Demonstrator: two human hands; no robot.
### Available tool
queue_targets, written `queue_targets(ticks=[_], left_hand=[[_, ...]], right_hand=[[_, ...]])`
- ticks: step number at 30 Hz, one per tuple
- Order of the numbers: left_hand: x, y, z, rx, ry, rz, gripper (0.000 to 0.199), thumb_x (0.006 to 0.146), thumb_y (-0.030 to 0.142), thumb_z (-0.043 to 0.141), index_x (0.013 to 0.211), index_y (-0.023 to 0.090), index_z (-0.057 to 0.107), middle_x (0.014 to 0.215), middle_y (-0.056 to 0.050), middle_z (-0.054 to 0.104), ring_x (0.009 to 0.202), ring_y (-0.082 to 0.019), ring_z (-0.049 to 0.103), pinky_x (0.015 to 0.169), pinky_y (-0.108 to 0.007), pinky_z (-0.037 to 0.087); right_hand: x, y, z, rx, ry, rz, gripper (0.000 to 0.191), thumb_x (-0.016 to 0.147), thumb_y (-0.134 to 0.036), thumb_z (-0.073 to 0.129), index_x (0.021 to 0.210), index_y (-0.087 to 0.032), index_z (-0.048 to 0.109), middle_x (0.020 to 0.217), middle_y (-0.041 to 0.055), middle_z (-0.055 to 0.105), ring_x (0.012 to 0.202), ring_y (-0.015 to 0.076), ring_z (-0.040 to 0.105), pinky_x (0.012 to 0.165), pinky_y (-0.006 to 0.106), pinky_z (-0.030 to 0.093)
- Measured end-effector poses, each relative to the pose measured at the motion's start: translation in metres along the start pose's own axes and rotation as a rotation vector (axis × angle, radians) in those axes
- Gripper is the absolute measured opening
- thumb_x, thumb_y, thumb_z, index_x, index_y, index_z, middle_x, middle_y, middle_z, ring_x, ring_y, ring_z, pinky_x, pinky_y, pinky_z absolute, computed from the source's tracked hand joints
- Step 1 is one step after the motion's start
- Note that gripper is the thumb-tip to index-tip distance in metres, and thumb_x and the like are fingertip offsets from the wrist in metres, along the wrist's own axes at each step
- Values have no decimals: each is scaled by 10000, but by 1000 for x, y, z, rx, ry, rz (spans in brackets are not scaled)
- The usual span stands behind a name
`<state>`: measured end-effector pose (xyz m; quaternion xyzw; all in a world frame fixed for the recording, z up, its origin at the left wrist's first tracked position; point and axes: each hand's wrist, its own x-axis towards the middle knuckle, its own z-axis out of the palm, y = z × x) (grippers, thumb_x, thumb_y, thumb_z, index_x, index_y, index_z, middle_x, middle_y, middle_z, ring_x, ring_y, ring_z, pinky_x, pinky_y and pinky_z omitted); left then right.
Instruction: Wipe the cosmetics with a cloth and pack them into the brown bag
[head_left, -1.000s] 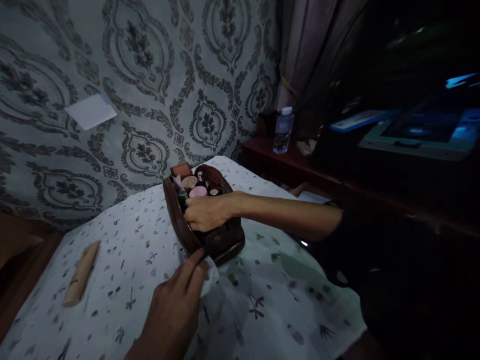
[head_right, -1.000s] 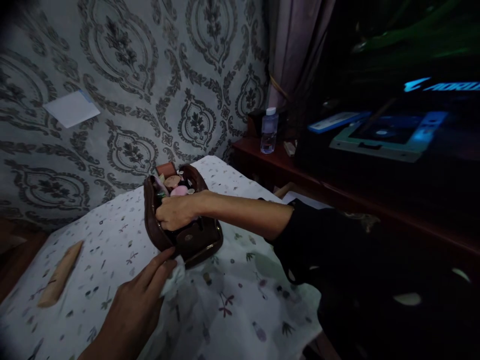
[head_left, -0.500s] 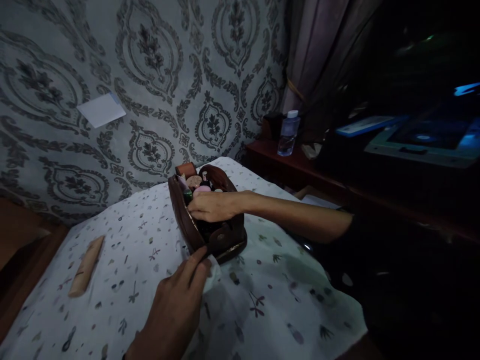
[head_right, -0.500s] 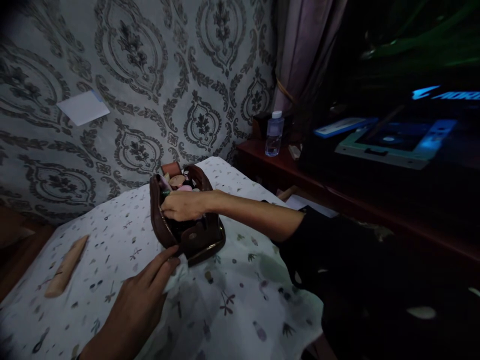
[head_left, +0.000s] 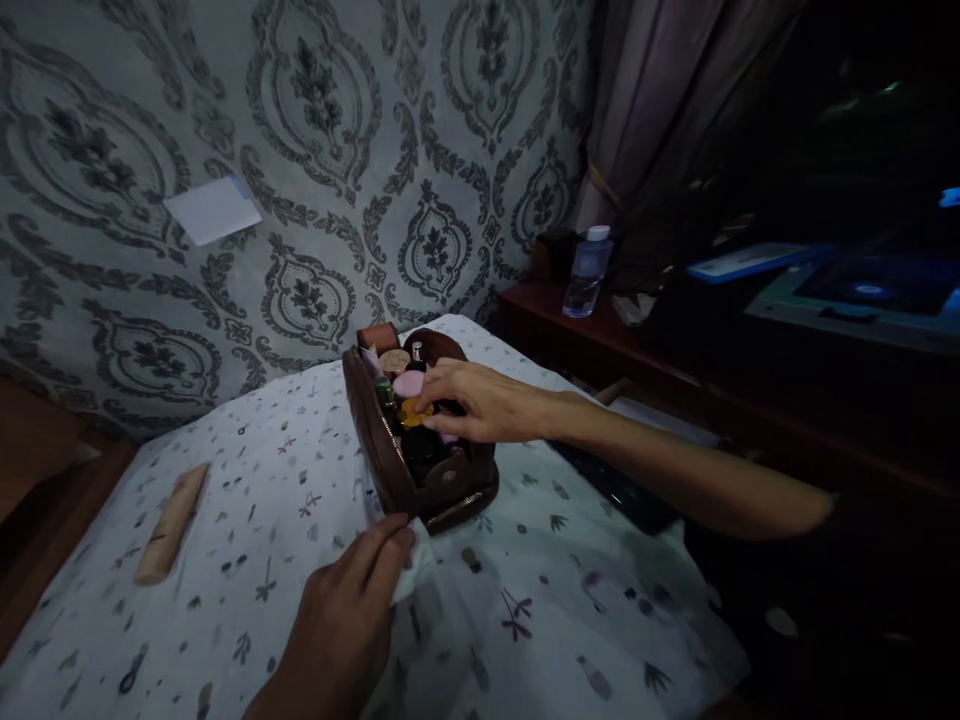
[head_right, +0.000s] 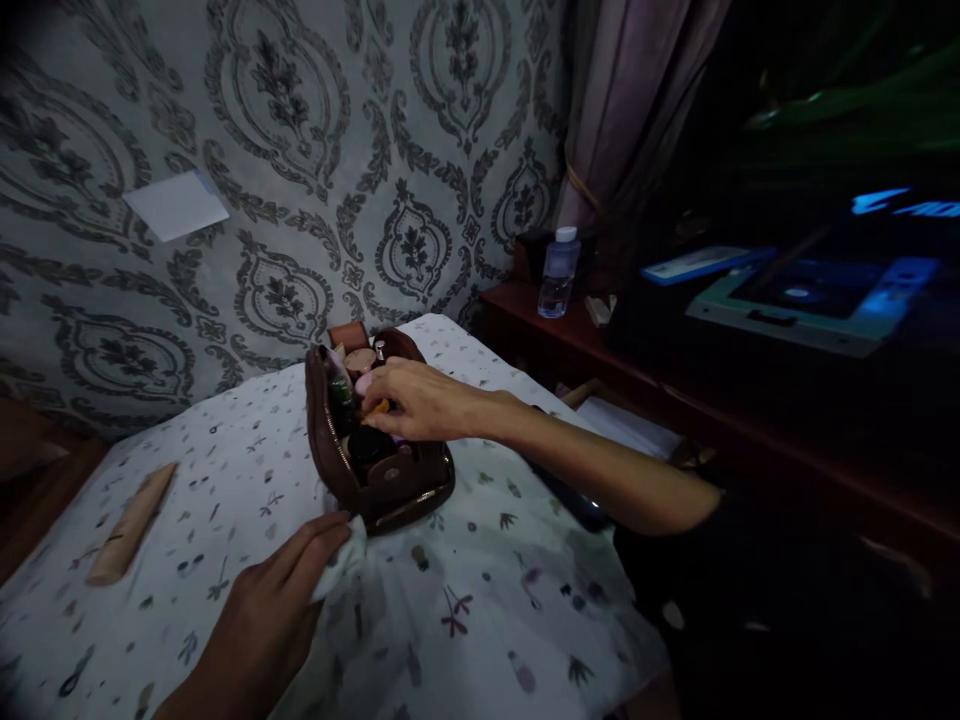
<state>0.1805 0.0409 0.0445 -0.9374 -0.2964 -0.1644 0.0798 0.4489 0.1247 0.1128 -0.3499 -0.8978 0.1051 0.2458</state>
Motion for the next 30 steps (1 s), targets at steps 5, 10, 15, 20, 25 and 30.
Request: queue_targets(ticks=[5,10,15,20,25,30], left_hand=[[-15,-8,0,-89,-33,-28,647,696,-28,371,1304,172,466,1265,-112,646,1118,-185,663,830,-263,602],[-27,-9,2,-99,-64,-61,676,695,-23,369,1334,180,463,1282,-112,638,1133,-192,657,832,-271,605],[-35,-8,7,-103,-69,-56,667,707,-29,368,1334,173,470,1276,-117,643,1154,-191,650,879,-281,595],[-37,-8,10,-66,-48,-23,654,696,-38,365,1307,167,476,1232,-118,664,1101,-190,677,819,-266,608],[-37,-6,11,-45,-64,-34,648,687,-44,358,1283,177,487,1205,-104,677,1055,-184,695,753,-249,614],[-37,-6,16,-54,-72,-29,658,658,-44,370,1261,185,500,1179,-89,690,1025,-179,704,731,-242,613]], right_hand=[[-8,-6,1,-59,-64,8,218,879,-274,643,1003,-111,716,866,86,637,892,223,525,816,332,397],[-7,-9,2,-84,-107,25,314,860,-344,692,1066,-108,700,886,84,626,900,229,515,808,333,385],[1,-12,4,-146,-160,2,387,775,-345,783,1075,-119,690,949,83,618,953,233,531,826,321,382],[13,-12,9,-112,-195,84,369,769,-347,781,1028,-102,690,970,91,633,938,227,562,788,305,406],[29,-16,20,-138,-132,107,331,807,-340,743,1019,-92,686,1001,117,647,1020,255,565,872,336,414],[43,-20,31,-234,-157,113,180,827,-264,684,875,-90,683,990,138,636,965,250,577,838,337,425]])
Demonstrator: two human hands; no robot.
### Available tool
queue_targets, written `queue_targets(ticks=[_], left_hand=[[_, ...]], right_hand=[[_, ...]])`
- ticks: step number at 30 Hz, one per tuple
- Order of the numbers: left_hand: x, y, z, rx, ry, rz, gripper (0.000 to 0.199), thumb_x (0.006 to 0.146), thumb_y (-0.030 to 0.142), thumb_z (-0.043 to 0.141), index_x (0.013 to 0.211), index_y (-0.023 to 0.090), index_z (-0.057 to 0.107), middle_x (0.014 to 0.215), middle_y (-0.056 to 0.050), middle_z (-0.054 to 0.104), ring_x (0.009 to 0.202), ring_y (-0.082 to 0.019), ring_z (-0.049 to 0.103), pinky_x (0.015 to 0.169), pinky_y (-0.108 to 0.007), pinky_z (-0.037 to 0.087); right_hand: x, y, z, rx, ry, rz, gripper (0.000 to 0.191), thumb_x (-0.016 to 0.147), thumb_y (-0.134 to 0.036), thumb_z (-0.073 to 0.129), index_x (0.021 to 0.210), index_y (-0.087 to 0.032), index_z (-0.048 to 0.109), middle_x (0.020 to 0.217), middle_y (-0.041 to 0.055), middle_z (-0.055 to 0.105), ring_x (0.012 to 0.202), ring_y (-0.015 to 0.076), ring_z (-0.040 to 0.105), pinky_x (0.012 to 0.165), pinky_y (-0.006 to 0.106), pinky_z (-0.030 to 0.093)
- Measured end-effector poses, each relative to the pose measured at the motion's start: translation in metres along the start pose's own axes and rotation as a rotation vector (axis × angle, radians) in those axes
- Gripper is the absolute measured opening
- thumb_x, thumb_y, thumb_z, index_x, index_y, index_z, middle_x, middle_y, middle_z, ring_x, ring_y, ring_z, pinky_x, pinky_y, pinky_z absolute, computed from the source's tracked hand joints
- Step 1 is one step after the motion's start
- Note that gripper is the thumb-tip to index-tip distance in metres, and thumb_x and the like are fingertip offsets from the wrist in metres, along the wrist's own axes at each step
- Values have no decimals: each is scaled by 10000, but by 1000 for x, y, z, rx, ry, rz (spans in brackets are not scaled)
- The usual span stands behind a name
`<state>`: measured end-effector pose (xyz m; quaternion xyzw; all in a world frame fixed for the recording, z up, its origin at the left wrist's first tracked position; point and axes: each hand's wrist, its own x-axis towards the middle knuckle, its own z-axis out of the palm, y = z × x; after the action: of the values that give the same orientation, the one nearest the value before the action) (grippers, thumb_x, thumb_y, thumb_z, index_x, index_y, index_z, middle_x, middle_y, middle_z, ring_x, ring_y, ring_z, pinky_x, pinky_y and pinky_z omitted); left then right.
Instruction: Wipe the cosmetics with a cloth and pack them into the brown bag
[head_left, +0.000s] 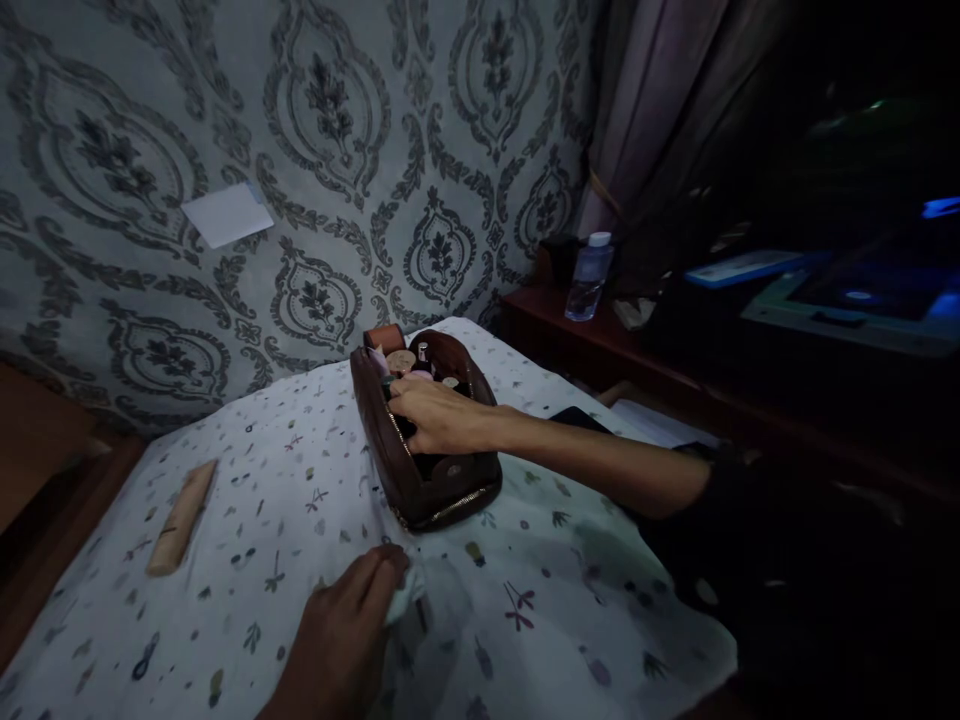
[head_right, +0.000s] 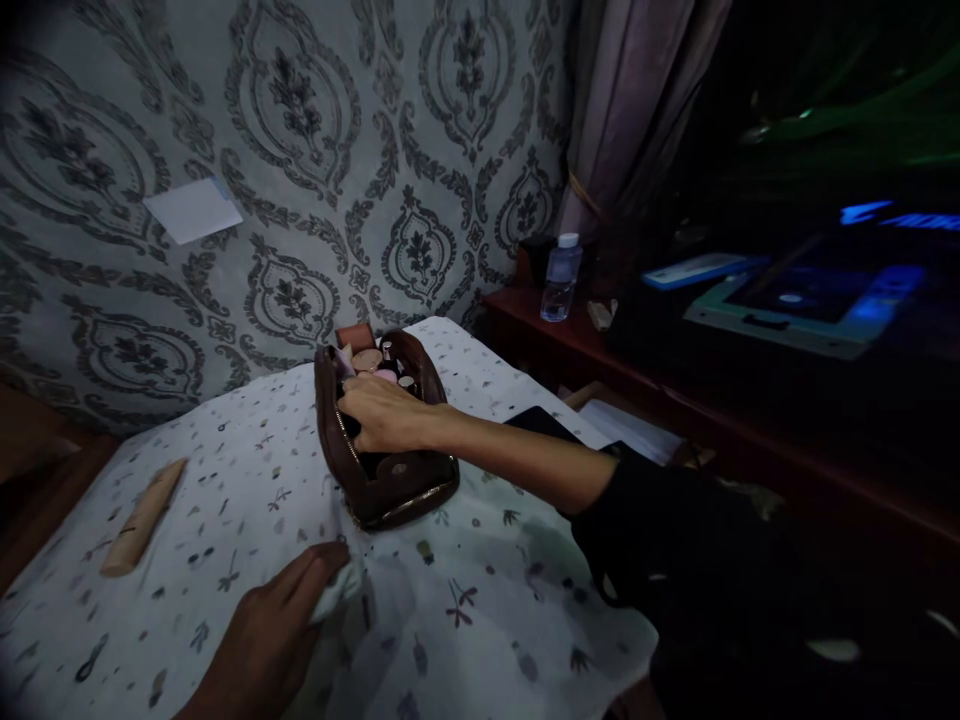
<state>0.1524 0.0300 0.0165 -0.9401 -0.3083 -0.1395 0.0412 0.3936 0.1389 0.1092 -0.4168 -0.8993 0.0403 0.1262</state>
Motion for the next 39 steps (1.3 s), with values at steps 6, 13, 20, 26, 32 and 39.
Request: queue_targets(ticks=[6,13,20,26,32,39], left_hand=[[-1,5,5,-9,2,-35,660,639,-48,371,1237,194,515,1173,-91,695,1006,-183,707,737,-244,609],[-1,1,10,-19,-33,-37,662,647,-51,361,1229,211,536,1179,-76,701,1019,-169,706,719,-217,602],[-23,-17,1,-300,41,-222,394,898,129,380,1249,223,534,1212,-112,683,1071,-181,686,856,-239,568],[-41,-53,-11,-386,40,-521,361,942,461,454,1156,211,600,1097,-85,735,975,-215,710,796,-268,585],[-54,-68,-12,-398,161,-719,475,871,597,487,1078,196,634,949,-44,751,849,-223,711,736,-287,587],[-94,-119,-35,-161,296,-846,472,847,531,456,1148,198,604,995,-63,733,801,-222,693,666,-280,554]], right_hand=[[0,-1,1,-47,-12,105,240,811,-289,707,889,-63,692,1021,179,651,1015,291,581,892,366,428],[-14,10,5,33,158,19,273,761,-263,783,948,-80,708,1067,163,639,1045,279,555,907,385,415],[-74,-1,-4,339,646,101,126,919,-171,569,913,-142,692,813,58,662,812,182,574,760,314,424],[-109,-45,41,433,465,-188,316,966,-271,486,709,-183,647,591,22,629,571,141,517,568,284,372],[-88,-75,85,303,10,-199,206,900,-265,581,761,-170,699,632,43,663,592,158,568,569,268,372],[-45,-100,105,859,-117,119,172,820,-138,602,880,-110,761,641,22,696,559,111,585,568,195,413]])
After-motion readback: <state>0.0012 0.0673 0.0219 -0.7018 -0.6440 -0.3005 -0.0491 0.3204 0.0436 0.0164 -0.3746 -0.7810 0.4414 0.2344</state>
